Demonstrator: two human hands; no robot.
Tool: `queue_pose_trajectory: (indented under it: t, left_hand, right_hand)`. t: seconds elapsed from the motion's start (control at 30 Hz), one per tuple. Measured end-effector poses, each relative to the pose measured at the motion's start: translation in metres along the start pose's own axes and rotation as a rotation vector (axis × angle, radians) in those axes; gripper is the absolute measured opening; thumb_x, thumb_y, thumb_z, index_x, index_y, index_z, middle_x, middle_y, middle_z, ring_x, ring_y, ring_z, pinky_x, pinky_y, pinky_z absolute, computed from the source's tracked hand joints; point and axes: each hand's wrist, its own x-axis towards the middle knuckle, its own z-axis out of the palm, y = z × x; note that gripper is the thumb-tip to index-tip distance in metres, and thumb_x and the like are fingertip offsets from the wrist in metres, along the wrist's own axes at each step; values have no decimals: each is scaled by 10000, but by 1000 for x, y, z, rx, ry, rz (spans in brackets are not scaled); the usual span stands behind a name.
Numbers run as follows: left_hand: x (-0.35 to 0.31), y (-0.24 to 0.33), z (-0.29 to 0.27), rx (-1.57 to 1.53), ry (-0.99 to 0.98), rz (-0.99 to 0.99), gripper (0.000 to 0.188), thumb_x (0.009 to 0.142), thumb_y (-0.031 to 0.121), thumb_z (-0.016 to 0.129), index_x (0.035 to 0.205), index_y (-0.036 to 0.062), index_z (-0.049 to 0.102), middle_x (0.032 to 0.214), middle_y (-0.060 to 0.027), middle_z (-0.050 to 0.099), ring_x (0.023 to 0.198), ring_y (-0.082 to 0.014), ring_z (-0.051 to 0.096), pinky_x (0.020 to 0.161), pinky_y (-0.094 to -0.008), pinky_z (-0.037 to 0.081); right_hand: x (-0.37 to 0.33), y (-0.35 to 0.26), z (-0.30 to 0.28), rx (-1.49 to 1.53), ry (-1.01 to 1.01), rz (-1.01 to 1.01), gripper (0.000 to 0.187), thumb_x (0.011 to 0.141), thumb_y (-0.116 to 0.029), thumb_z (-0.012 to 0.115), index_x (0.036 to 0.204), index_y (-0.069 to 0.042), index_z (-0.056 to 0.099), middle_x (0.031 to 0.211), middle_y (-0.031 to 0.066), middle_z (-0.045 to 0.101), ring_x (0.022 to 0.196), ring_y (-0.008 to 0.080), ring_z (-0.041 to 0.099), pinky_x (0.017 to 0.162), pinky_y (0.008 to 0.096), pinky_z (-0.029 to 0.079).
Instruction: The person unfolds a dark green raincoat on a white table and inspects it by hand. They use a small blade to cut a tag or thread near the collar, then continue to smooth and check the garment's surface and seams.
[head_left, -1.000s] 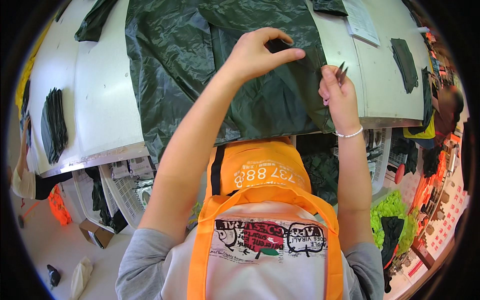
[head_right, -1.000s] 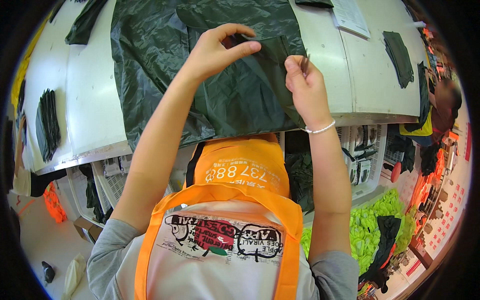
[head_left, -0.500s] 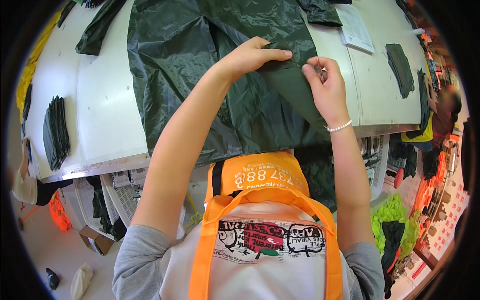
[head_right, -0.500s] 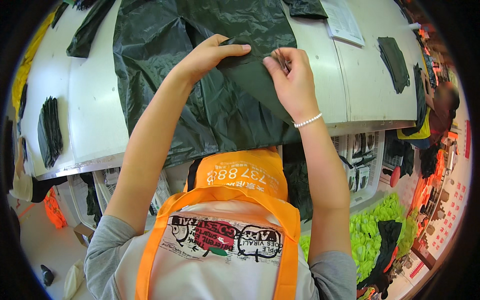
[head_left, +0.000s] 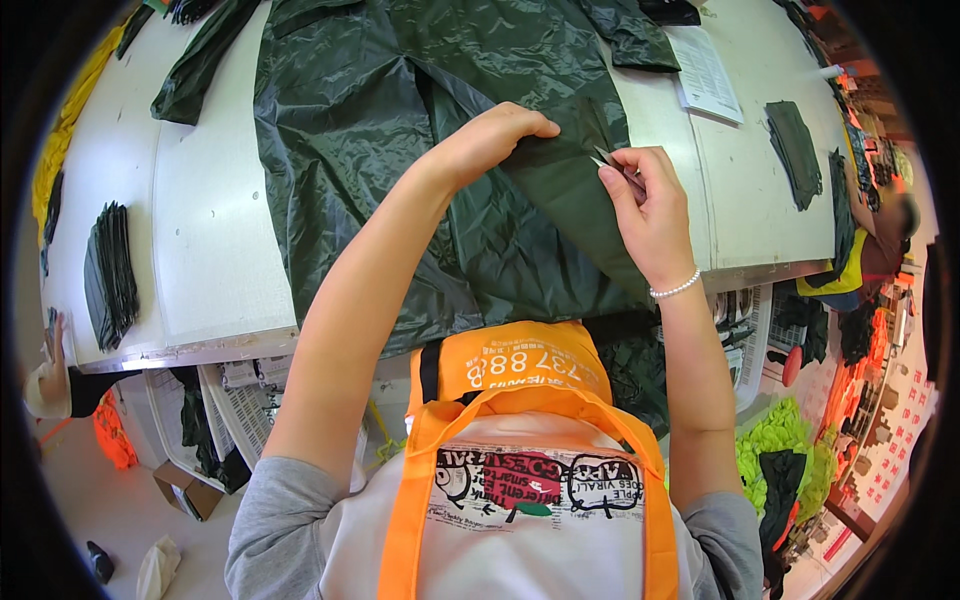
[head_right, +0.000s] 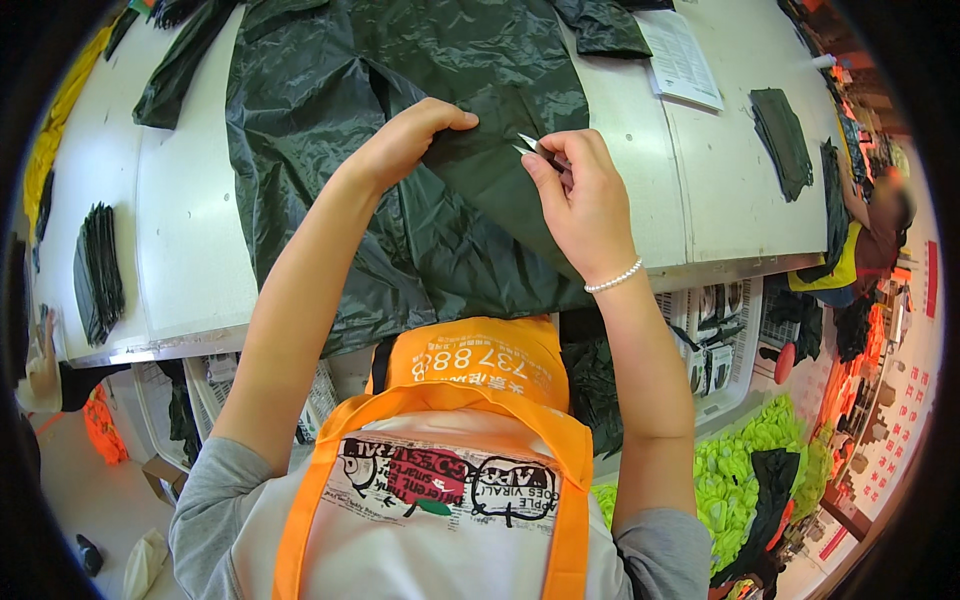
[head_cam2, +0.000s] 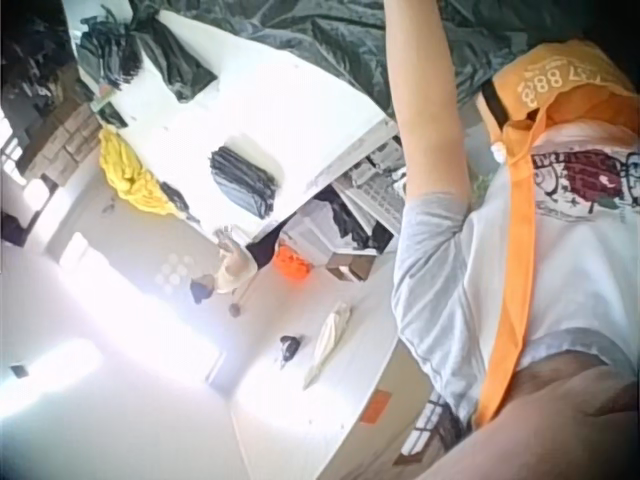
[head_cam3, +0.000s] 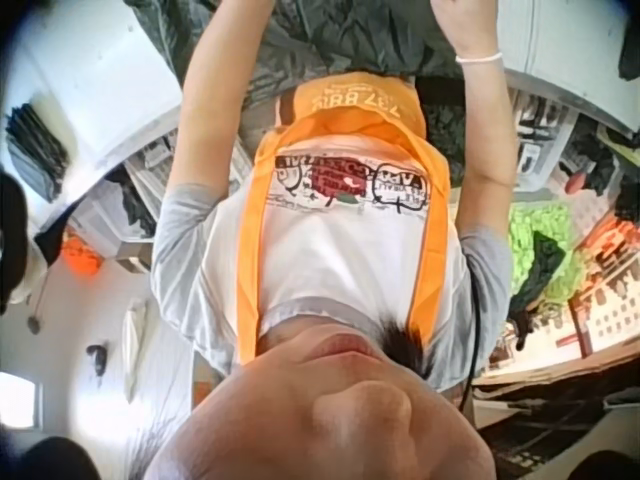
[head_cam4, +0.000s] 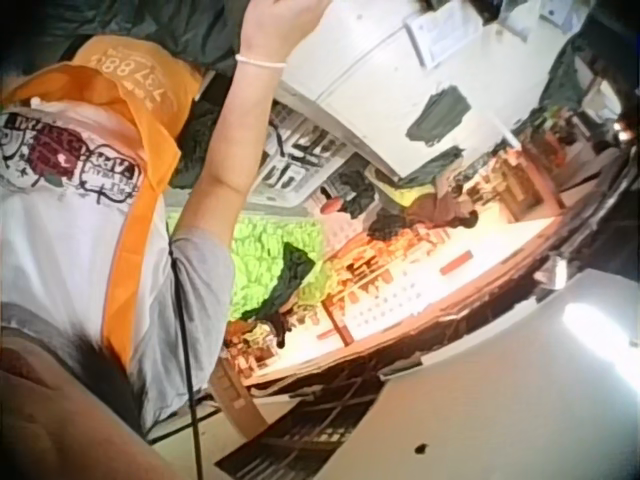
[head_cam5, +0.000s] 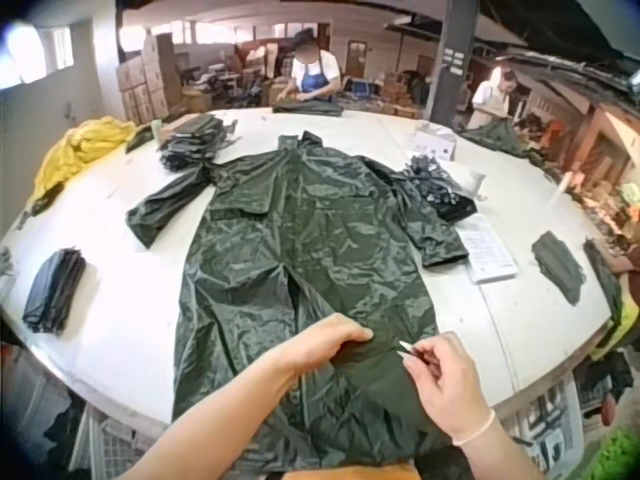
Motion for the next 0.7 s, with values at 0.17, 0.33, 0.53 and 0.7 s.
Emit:
queue_pose_trajectory:
  t: [0.17,0.33,0.53,0.7]
  left_hand:
    - [1,7,-12,14,-155,-91,270,872,216,554,1008,16,676,1052,-76,590,1007,-169,533,909,-288,378]
    - [2,11,-10,36,-138,-131,259,875,205,543,998,22,680,1040,-71,588,1005,-171,537,917,-291,380]
    - [0,9,-15,-14,-149,-146,249,864,212,556,978,29,682,1031,-61,593,989,-157,540,903,-286,389]
    - [-1,7,-17,-82,-147,-157,238,850,219,579,961,31,672,1026,-49,598,975,-144,538,892,-280,394]
  right_hand:
    - [5,0,5,-94,36,-80,191,843,-166,672,927,-27,572,893,73,565,675,200,611,589,278,493]
    - [12,-4,7,-119,1,-127,205,824,-185,691,914,-39,579,892,63,578,671,203,628,583,278,500]
    - [17,-2,4,-33,-79,-176,173,805,-135,706,888,-38,590,870,57,577,665,181,612,579,261,487]
    - [23,6,-7,77,-108,-125,174,798,-75,707,917,-20,593,880,48,563,735,129,591,623,230,481]
